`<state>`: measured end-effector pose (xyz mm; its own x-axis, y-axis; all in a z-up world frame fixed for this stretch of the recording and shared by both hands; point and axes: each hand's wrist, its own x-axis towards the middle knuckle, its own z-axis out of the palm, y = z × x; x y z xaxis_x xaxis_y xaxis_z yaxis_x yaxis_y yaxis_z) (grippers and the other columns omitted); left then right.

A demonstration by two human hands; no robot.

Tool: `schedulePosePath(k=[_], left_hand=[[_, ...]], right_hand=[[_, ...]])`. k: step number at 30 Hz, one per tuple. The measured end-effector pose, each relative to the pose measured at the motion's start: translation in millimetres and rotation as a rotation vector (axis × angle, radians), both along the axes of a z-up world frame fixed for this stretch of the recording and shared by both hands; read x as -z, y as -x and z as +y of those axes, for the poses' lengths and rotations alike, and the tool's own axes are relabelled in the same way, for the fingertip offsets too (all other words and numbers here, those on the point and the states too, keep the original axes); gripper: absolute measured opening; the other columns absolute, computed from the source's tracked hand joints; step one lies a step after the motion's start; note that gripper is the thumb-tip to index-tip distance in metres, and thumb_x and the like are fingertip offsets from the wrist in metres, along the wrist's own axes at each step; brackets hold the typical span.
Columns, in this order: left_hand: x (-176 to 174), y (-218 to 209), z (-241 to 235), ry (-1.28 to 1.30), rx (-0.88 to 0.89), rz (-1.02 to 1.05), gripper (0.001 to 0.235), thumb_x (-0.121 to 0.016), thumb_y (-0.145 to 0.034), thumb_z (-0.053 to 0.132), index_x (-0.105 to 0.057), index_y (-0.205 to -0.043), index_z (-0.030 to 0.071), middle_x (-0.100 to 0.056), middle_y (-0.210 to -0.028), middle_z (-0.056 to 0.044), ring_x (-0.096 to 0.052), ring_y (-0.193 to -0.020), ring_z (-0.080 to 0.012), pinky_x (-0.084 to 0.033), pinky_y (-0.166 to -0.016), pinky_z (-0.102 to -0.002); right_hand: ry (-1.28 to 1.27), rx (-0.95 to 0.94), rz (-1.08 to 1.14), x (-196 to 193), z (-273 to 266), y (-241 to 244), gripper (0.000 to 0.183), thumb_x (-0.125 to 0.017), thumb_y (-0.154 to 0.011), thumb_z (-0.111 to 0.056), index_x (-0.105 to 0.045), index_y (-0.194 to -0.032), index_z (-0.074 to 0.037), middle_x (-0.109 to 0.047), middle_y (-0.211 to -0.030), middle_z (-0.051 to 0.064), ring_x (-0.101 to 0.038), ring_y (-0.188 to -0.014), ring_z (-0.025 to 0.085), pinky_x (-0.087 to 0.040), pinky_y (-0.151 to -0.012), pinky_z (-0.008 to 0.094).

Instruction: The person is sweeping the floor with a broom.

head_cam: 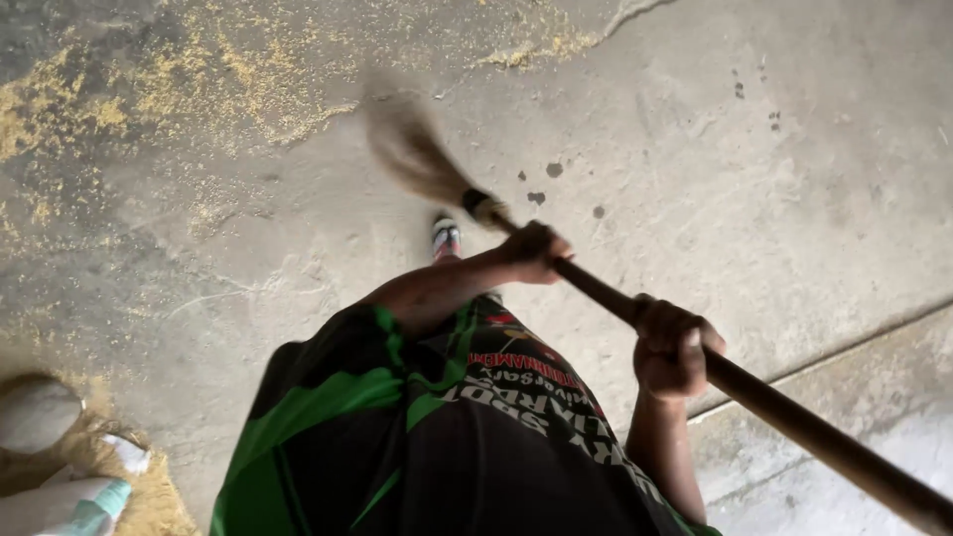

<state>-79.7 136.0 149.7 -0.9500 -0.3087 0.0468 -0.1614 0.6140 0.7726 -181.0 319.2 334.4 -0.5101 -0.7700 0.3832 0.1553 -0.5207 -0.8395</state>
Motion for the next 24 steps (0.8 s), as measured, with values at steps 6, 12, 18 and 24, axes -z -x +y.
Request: schedulePosePath(k=[6,12,18,24], left_hand=[[-9.1,60.5,28.1,-0.125,0.229,0.102,0.007,-0.065,-0.075,0.017,-0.064,-0.069,0.014,-0.071,-0.068,-0.006,-0.073,-0.065,-0.0271,-0.057,-0.064,-0.042],[61.5,15.6,-10.3,0.019,0.268,0.123,0.014,-0.071,-0.076,0.022,-0.065,-0.072,0.009,-0.071,-0.074,-0.014,-0.072,-0.074,-0.0368,-0.057,-0.068,-0.047],[170.1,-143.7,-95.5,0.014,0.058,-0.225,0.008,-0.066,-0.074,0.017,-0.066,-0.072,0.009,-0.072,-0.078,-0.016,-0.072,-0.08,-0.0395,-0.056,-0.07,-0.051],[144.4,-248.0,-177.6,0.021,-0.355,-0.235,0.014,-0.068,-0.075,0.024,-0.07,-0.072,0.011,-0.07,-0.075,-0.02,-0.069,-0.077,-0.0438,-0.056,-0.071,-0.053]], right_hand=[[0.03,0.25,0.318,-9.4,19.8,-25.4,0.034,-0.056,-0.106,-0.015,-0.04,-0.076,-0.007,-0.05,-0.064,0.001,-0.047,-0.056,0.017,-0.05,-0.067,0.042],[-0.062,0.189,0.397,48.0,-20.2,-62.3,0.033,-0.06,-0.104,-0.012,-0.045,-0.074,-0.007,-0.05,-0.066,0.004,-0.056,-0.062,0.019,-0.056,-0.087,0.052],[-0.595,0.009,0.545,128.4,-123.0,-130.0,0.017,-0.059,-0.095,-0.009,-0.069,-0.098,0.005,-0.072,-0.082,0.015,-0.07,-0.068,0.027,-0.058,-0.065,0.041],[-0.338,-0.351,0.124,153.9,-206.9,-166.3,0.008,-0.059,-0.1,-0.001,-0.06,-0.092,0.002,-0.066,-0.093,0.015,-0.065,-0.095,0.028,-0.055,-0.094,0.043]])
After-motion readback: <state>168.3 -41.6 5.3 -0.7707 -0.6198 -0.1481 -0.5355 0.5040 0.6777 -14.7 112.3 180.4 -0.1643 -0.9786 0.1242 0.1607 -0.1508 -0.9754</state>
